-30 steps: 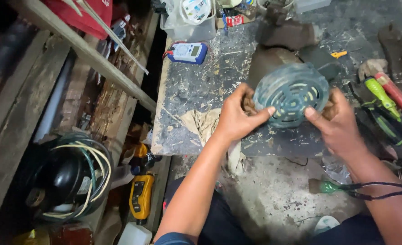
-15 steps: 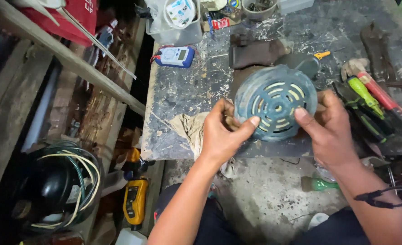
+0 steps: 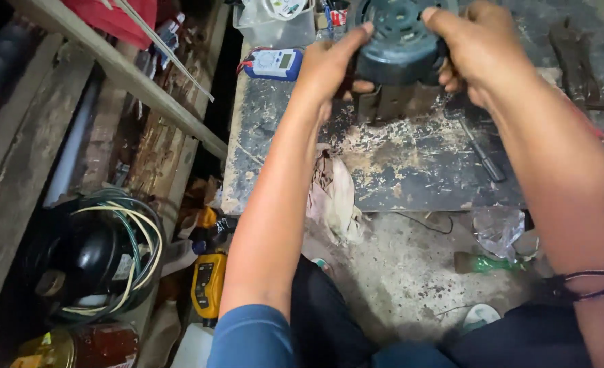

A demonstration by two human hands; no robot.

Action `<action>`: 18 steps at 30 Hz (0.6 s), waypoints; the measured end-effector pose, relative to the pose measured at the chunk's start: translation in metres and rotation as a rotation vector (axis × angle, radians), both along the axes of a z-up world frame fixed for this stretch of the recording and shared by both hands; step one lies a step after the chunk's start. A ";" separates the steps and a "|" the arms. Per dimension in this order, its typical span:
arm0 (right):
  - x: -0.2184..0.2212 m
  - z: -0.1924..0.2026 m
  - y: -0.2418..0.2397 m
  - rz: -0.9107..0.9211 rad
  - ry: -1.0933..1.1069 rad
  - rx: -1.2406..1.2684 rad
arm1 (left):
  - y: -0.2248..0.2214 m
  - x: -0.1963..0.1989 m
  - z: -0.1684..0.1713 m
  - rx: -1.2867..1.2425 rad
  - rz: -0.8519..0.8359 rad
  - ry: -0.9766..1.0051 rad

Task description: Disassembling a motor unit by prying components apart and sorting through small hardware parts.

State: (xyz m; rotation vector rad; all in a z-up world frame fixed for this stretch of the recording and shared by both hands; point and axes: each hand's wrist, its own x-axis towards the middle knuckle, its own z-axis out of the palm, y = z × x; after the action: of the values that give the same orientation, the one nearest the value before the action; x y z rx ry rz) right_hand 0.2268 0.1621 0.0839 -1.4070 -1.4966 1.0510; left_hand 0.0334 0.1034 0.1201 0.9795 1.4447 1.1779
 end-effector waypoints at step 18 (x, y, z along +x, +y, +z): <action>-0.005 -0.019 0.073 0.137 -0.163 0.042 | 0.034 -0.026 0.004 0.013 0.012 0.179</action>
State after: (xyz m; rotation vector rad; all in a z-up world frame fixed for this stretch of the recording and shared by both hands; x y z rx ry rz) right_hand 0.2221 0.2350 0.0647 -1.4045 -1.7436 1.0003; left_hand 0.0079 0.1374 0.1241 1.1098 1.5872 1.1326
